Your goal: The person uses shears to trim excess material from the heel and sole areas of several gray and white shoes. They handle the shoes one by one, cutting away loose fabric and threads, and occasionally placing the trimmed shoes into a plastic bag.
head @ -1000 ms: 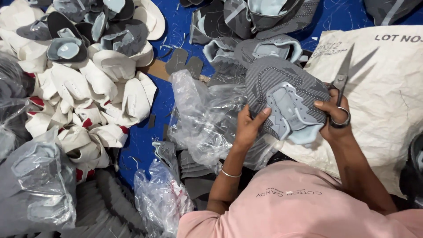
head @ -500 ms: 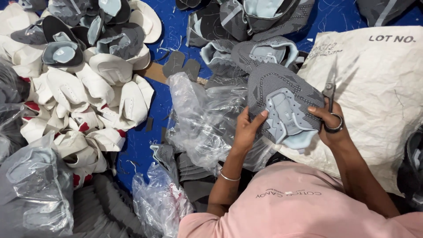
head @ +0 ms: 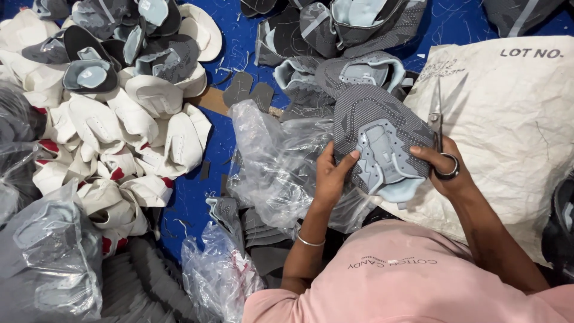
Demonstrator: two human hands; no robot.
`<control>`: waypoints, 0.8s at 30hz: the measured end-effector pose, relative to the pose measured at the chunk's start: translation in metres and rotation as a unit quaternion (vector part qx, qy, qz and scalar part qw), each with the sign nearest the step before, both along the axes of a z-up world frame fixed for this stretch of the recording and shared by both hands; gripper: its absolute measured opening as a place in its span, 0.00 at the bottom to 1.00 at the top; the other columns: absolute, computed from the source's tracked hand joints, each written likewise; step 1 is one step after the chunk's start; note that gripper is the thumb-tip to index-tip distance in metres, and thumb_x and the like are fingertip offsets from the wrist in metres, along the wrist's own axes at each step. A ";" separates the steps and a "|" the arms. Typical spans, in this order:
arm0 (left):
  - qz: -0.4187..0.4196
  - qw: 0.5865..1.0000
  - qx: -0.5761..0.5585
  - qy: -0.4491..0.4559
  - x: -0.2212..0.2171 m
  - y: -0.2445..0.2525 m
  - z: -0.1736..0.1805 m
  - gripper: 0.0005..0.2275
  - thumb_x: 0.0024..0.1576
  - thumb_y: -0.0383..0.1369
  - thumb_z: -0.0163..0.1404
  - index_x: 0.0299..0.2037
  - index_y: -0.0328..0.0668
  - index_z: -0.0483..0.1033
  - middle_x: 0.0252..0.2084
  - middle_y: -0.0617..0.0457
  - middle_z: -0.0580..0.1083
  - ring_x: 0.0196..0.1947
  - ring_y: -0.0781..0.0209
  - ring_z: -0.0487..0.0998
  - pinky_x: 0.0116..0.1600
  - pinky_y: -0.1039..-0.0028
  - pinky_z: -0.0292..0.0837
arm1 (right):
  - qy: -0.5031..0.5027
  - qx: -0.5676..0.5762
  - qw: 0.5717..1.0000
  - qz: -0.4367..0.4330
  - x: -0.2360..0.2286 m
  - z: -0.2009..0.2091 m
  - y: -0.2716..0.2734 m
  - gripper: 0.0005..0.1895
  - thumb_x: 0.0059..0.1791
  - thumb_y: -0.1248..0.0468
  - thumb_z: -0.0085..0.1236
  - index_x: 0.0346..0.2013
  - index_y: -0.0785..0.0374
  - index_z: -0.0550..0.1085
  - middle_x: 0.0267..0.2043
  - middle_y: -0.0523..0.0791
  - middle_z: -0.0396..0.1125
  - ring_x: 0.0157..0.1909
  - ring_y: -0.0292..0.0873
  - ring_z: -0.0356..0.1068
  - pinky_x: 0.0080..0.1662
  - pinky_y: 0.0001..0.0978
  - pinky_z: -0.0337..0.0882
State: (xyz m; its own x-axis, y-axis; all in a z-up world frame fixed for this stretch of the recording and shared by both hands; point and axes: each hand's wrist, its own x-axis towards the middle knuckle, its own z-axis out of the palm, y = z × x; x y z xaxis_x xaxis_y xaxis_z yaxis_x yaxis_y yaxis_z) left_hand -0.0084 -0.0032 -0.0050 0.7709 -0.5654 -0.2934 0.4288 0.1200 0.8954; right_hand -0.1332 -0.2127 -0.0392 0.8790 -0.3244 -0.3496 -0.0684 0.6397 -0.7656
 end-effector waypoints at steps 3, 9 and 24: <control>0.016 1.000 -0.003 0.019 -0.001 0.005 -0.008 0.15 0.61 0.26 0.56 0.56 0.28 0.72 0.46 0.50 0.78 0.42 0.67 0.78 0.50 0.75 0.75 | -0.009 -0.011 1.000 0.022 -0.010 -0.034 -0.003 0.25 0.48 0.65 0.59 0.56 0.78 0.70 0.49 0.51 0.72 0.49 0.42 0.74 0.53 0.32 0.73; 0.053 0.996 -0.025 0.066 0.001 -0.003 0.007 0.17 0.59 0.28 0.57 0.57 0.32 0.71 0.47 0.50 0.78 0.43 0.67 0.79 0.51 0.75 0.76 | -0.064 0.073 0.995 -0.002 -0.006 -0.031 0.002 0.28 0.47 0.68 0.58 0.60 0.78 0.68 0.52 0.53 0.72 0.52 0.46 0.73 0.55 0.39 0.73; -0.023 0.998 -0.056 0.004 0.007 0.001 0.000 0.15 0.66 0.26 0.53 0.61 0.29 0.71 0.53 0.54 0.75 0.51 0.68 0.74 0.60 0.75 0.68 | -0.136 0.030 0.989 -0.053 -0.002 -0.014 -0.016 0.33 0.44 0.72 0.59 0.65 0.73 0.67 0.61 0.50 0.70 0.61 0.44 0.71 0.65 0.38 0.70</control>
State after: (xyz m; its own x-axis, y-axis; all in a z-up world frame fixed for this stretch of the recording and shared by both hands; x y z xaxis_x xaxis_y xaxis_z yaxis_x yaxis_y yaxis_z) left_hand -0.0013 -0.0026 -0.0046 0.7409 -0.6303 -0.2321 0.4429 0.1986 0.8743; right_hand -0.1348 -0.2287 -0.0533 0.9051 -0.4059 -0.1267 0.2050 0.6774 -0.7065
